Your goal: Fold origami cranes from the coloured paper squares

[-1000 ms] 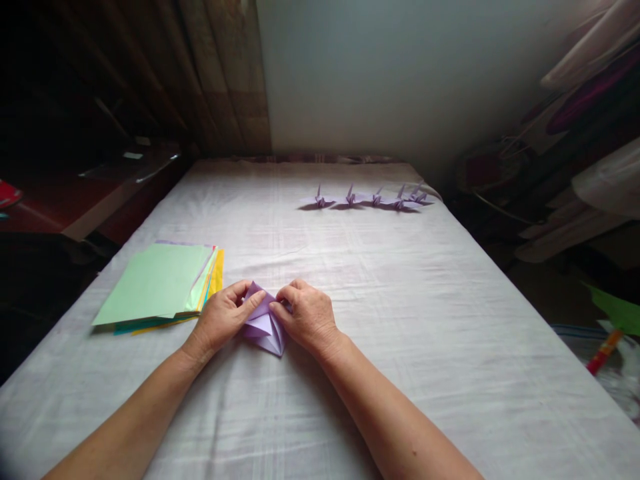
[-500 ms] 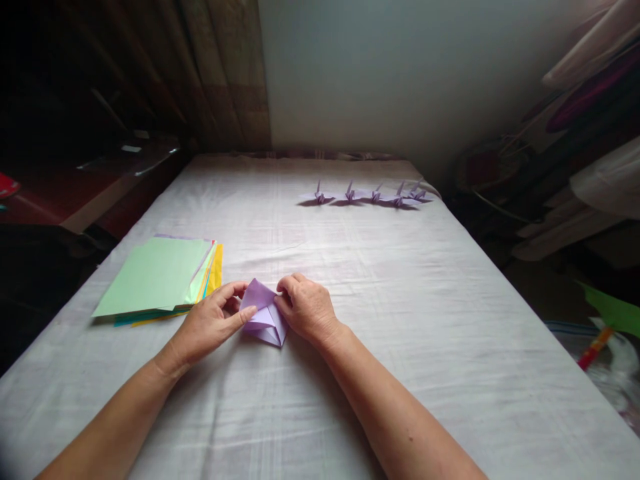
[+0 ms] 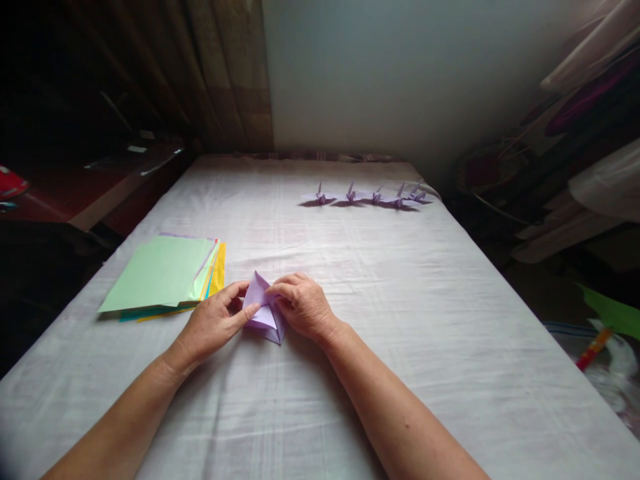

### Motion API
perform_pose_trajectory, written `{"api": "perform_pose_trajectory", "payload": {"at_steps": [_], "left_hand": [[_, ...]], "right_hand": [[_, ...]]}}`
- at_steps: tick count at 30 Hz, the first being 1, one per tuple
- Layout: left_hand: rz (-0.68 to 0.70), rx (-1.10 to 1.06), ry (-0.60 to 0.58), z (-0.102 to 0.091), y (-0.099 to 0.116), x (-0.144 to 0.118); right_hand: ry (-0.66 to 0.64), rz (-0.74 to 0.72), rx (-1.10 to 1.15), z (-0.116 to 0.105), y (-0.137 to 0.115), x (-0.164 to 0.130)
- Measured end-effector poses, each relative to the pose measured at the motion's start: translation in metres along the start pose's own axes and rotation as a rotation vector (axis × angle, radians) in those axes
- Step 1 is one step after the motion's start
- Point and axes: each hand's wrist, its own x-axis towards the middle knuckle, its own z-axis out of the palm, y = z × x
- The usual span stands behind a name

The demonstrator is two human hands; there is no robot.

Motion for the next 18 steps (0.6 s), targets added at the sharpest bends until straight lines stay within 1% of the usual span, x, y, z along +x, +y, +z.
{"api": "perform_pose_trajectory", "payload": {"at_steps": [2,4,8,10,12,14,16,18], "left_hand": [[-0.003,-0.034,-0.025,-0.002,-0.001,-0.001],[0.015,-0.02,-0.027,-0.002,-0.002,-0.004],[0.095,0.127,0.054,0.004,-0.001,-0.009],[0.117,0.159,0.059,0.006,-0.001,-0.011],[0.097,0.166,0.054,0.005,0.001,-0.011],[0.043,0.186,0.053,0.003,0.002,-0.01],[-0.001,0.231,0.052,0.001,0.004,-0.009],[-0.011,0.272,0.058,0.0,0.005,-0.008]], "right_hand": [[-0.011,0.021,-0.021,0.0,-0.001,0.0],[-0.016,0.027,-0.038,0.0,-0.003,0.0],[-0.005,0.029,-0.049,0.002,-0.004,0.0],[0.008,0.031,-0.047,0.002,-0.004,0.0],[0.014,0.036,-0.037,0.002,-0.004,-0.001],[0.022,0.042,-0.007,0.002,-0.005,-0.001],[0.048,0.056,0.057,0.001,-0.007,-0.001],[0.088,0.083,0.138,0.001,-0.01,-0.001]]}}
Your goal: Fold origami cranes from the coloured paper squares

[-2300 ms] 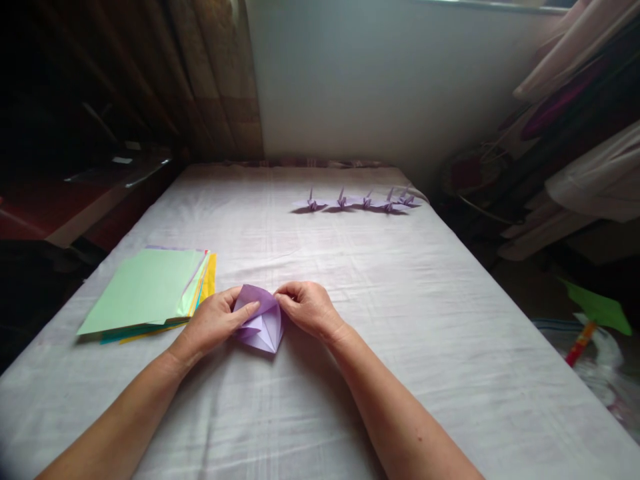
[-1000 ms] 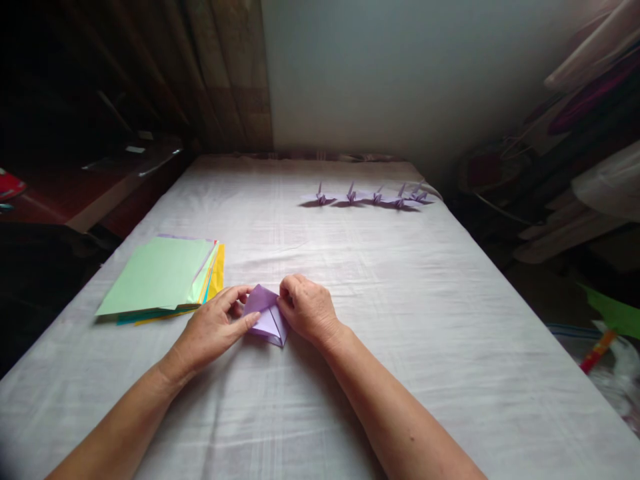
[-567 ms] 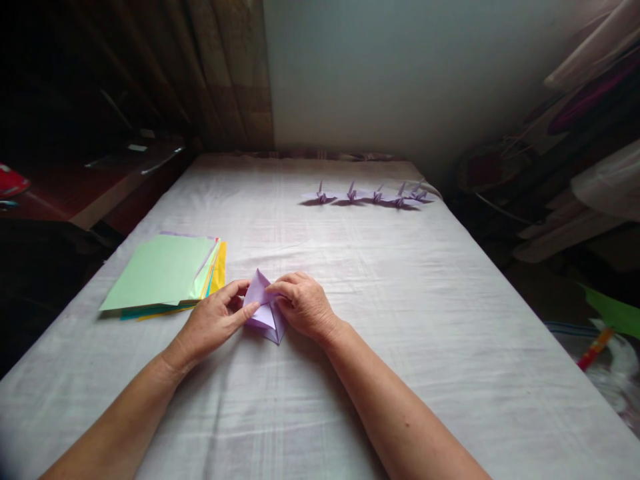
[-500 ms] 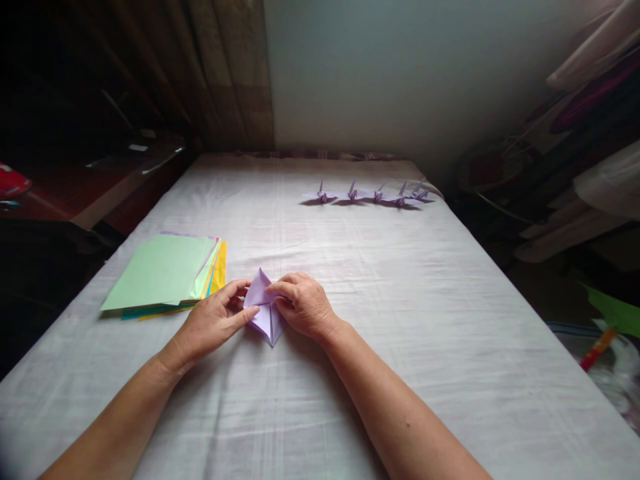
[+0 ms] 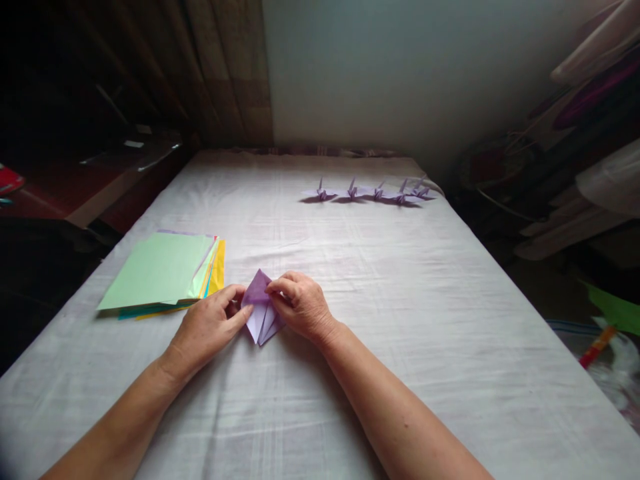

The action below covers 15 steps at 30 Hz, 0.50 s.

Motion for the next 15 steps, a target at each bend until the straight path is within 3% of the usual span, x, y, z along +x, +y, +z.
{"api": "perform_pose_trajectory", "payload": {"at_steps": [7,15], "left_hand": [[-0.043,0.111,0.069,-0.001,0.001,0.001],[-0.037,0.232,0.139,0.0,0.001,0.003]], "right_hand": [[0.077,-0.014,0.178,0.005,-0.013,-0.002],[0.086,0.004,0.151,0.008,-0.02,-0.003]]}}
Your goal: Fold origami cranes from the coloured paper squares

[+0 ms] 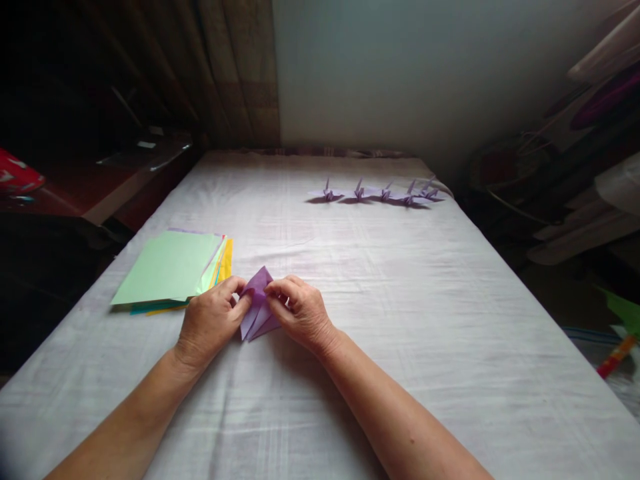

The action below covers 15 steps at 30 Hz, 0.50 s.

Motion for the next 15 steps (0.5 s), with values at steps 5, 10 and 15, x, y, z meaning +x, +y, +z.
{"api": "perform_pose_trajectory", "payload": {"at_steps": [5,10,15], "left_hand": [[0.051,0.083,0.03,0.008,-0.001,0.001],[0.279,-0.047,0.097,0.013,0.0,-0.003],[0.274,-0.334,0.067,0.013,-0.005,0.0]], "right_hand": [[0.003,-0.025,-0.018,0.003,0.002,-0.001],[0.13,-0.003,-0.086,0.0,0.012,-0.001],[0.165,-0.04,-0.079,0.0,0.017,-0.001]]}}
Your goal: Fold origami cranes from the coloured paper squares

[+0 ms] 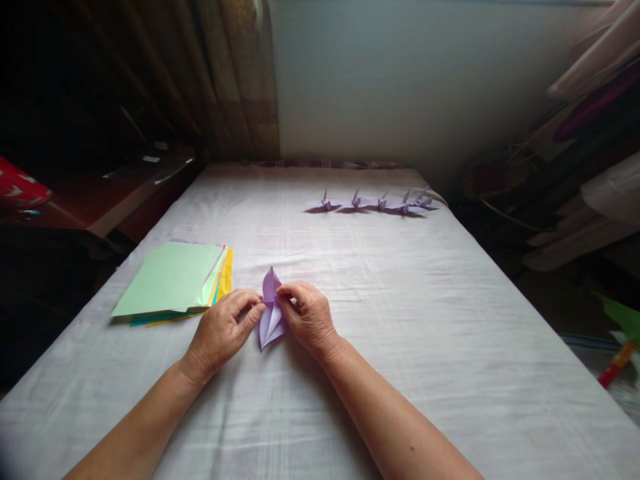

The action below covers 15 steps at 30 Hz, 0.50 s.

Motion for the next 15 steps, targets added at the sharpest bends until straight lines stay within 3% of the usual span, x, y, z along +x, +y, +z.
{"api": "perform_pose_trajectory", "payload": {"at_steps": [4,9,15], "left_hand": [[-0.233,-0.255,0.032,-0.001,-0.011,0.004],[-0.355,-0.566,-0.091,-0.004,-0.015,0.006],[-0.296,-0.614,-0.065,0.001,-0.012,0.006]], "right_hand": [[0.008,-0.041,0.027,0.0,-0.001,0.0],[0.045,-0.068,0.076,-0.001,-0.003,0.001],[0.066,-0.036,0.11,0.001,-0.005,-0.001]]}}
